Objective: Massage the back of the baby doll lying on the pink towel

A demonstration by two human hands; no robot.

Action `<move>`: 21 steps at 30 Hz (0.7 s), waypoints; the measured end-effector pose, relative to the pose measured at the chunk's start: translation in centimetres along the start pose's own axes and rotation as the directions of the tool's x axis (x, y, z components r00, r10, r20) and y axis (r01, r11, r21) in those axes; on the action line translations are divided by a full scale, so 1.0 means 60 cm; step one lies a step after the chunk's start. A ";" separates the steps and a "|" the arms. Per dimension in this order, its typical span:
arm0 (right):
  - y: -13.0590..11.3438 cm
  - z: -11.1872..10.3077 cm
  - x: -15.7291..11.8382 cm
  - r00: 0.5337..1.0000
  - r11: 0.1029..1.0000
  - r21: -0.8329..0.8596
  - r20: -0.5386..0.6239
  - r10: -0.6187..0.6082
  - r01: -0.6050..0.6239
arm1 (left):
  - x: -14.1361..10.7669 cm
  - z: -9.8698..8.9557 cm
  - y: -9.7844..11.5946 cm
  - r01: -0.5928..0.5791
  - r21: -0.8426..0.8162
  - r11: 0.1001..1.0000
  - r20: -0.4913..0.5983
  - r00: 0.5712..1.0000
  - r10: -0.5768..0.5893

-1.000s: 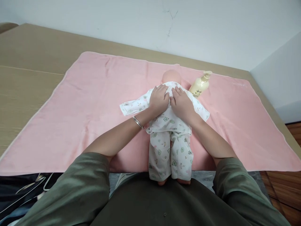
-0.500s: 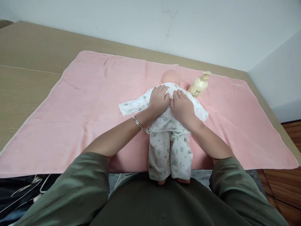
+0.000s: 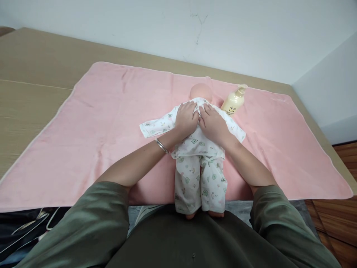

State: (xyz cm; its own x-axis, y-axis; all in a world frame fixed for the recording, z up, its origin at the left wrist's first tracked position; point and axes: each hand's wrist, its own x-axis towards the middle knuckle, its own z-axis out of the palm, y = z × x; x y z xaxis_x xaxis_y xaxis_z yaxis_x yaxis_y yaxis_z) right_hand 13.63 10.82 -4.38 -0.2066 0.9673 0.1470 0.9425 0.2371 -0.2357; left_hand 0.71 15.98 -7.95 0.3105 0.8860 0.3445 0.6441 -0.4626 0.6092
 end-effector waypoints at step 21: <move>-0.023 0.002 -0.011 0.997 0.997 -0.063 -0.071 0.041 -0.045 | -0.004 -0.036 0.032 -0.074 0.288 0.955 0.146 0.989 0.033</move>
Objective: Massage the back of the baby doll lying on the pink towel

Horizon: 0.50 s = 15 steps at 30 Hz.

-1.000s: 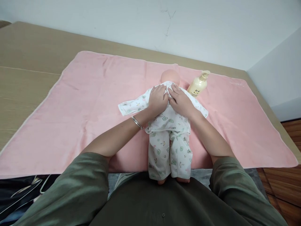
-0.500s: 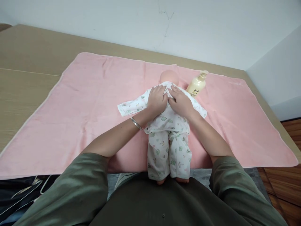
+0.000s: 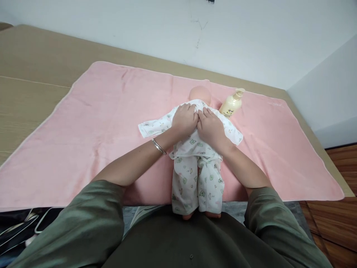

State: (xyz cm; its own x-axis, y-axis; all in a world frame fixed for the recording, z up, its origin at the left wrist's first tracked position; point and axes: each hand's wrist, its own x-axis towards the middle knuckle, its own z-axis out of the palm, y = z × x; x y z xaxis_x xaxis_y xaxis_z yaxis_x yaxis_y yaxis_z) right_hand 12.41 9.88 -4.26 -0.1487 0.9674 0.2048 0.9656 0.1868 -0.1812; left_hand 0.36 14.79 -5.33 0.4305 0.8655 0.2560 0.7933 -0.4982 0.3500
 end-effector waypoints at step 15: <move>-0.008 -0.023 -0.011 0.995 0.998 -0.036 0.087 0.054 -0.051 | -0.006 0.000 0.000 0.052 -0.076 0.996 0.051 0.998 -0.048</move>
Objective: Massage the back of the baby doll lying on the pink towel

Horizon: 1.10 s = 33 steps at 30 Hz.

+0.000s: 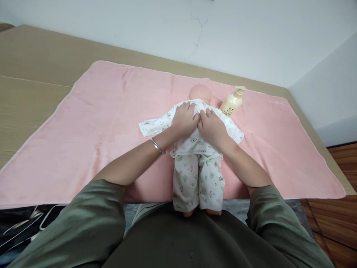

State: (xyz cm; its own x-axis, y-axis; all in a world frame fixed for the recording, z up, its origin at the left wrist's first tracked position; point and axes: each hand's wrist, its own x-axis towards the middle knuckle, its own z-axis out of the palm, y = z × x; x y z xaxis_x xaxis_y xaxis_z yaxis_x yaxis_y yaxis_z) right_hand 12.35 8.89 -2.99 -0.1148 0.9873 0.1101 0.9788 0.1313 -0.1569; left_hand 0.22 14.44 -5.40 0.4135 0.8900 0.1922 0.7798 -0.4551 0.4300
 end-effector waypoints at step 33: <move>0.009 0.015 0.006 0.999 0.998 0.055 -0.050 -0.020 0.023 | -0.005 -0.007 0.006 0.027 0.034 0.999 -0.024 0.999 -0.026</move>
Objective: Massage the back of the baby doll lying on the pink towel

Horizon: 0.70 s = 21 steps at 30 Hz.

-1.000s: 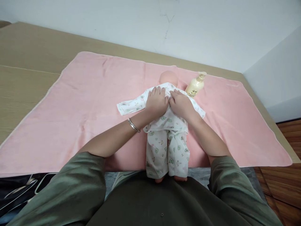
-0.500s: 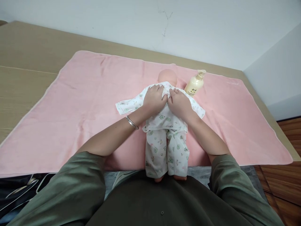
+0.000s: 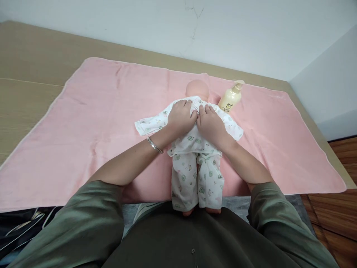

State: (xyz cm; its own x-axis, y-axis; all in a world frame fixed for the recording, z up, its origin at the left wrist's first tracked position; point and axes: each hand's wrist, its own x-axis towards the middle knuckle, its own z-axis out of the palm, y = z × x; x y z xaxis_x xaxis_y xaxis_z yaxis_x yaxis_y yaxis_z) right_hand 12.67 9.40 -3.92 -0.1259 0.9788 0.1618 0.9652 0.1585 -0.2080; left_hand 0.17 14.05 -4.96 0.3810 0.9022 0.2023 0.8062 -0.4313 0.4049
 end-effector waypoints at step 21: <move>0.023 -0.012 0.026 0.999 0.994 0.097 0.014 0.041 -0.042 | 0.004 0.028 -0.010 -0.054 -0.023 0.998 -0.070 0.996 0.052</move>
State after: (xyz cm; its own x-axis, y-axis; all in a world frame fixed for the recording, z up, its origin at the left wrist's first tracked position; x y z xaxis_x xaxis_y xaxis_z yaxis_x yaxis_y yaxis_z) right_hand 13.98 11.03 -3.24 -0.0896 0.9861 0.1402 0.9429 0.1293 -0.3069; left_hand 0.50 14.55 -6.64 0.3899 0.8757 0.2848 0.7739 -0.4792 0.4140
